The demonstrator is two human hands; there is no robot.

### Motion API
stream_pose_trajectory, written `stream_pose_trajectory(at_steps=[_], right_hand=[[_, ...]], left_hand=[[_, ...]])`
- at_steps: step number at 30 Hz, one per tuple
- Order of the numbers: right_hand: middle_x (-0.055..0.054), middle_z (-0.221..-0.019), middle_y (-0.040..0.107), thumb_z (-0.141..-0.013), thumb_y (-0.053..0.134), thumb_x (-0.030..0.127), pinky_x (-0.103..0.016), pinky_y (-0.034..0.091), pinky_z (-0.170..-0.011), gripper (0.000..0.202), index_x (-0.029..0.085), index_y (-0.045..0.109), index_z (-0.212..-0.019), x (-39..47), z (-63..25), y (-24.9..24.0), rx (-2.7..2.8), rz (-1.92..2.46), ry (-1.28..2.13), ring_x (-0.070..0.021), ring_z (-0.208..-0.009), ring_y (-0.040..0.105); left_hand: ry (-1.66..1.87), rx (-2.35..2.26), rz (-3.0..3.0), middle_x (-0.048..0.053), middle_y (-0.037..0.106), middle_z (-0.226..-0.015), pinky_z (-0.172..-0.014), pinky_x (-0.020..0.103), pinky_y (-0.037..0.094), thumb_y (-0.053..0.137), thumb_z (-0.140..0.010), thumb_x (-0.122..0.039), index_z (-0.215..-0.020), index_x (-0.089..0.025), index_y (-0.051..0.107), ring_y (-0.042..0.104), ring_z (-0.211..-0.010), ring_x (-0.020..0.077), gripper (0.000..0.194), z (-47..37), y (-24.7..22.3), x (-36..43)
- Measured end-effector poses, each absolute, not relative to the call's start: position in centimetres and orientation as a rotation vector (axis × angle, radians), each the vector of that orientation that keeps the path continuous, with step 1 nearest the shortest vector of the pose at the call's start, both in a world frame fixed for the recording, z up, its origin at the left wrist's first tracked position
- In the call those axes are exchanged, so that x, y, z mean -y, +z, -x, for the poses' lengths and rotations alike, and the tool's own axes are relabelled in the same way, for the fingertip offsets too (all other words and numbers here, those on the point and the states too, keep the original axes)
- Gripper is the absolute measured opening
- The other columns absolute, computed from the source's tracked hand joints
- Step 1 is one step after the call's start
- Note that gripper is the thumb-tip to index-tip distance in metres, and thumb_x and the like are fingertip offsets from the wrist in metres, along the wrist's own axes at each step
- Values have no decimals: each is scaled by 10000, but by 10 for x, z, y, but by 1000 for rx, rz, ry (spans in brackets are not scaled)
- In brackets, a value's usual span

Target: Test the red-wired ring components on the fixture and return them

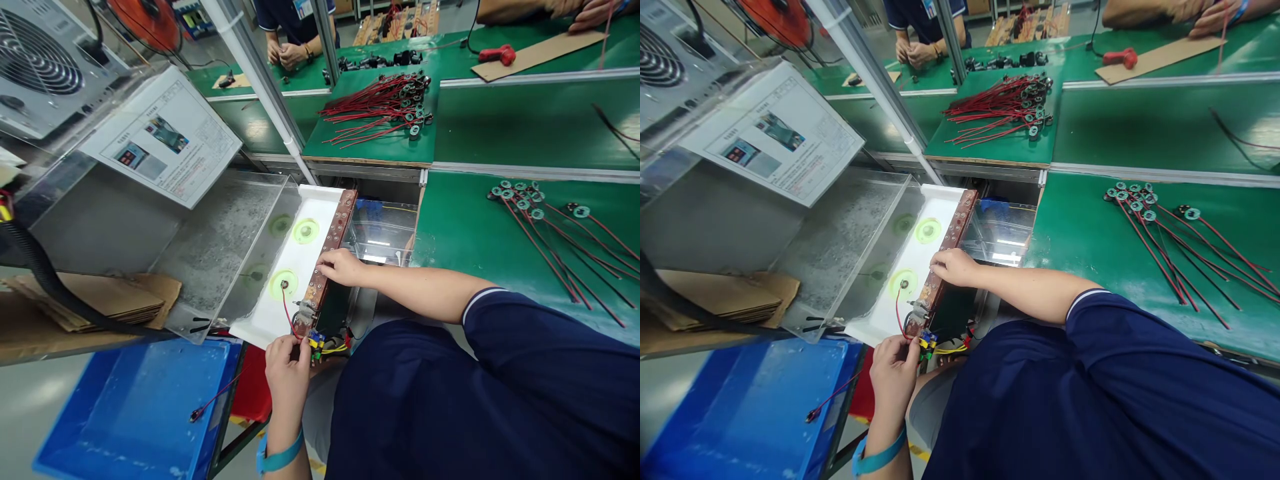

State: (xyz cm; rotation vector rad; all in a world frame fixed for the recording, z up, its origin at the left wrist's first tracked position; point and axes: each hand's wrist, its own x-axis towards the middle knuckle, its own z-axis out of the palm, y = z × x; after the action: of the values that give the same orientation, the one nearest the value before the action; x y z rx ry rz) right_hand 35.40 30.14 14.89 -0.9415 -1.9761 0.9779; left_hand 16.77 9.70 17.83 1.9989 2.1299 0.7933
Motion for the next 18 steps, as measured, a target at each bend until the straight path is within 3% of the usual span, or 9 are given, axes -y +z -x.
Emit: stream_pose_trajectory(at_steps=[18], right_hand=[[-23,-765,695,-852,645,124,-230,412,-688,80,147,720,-835,-303,-351,142,1969,945,965,-119,-680,599]], left_hand=[[823,-2129,-2045,29,603,-787,-741,331,416,588,-913,-271,-764,-224,566,521,-803,214,158,-169,178,-97]])
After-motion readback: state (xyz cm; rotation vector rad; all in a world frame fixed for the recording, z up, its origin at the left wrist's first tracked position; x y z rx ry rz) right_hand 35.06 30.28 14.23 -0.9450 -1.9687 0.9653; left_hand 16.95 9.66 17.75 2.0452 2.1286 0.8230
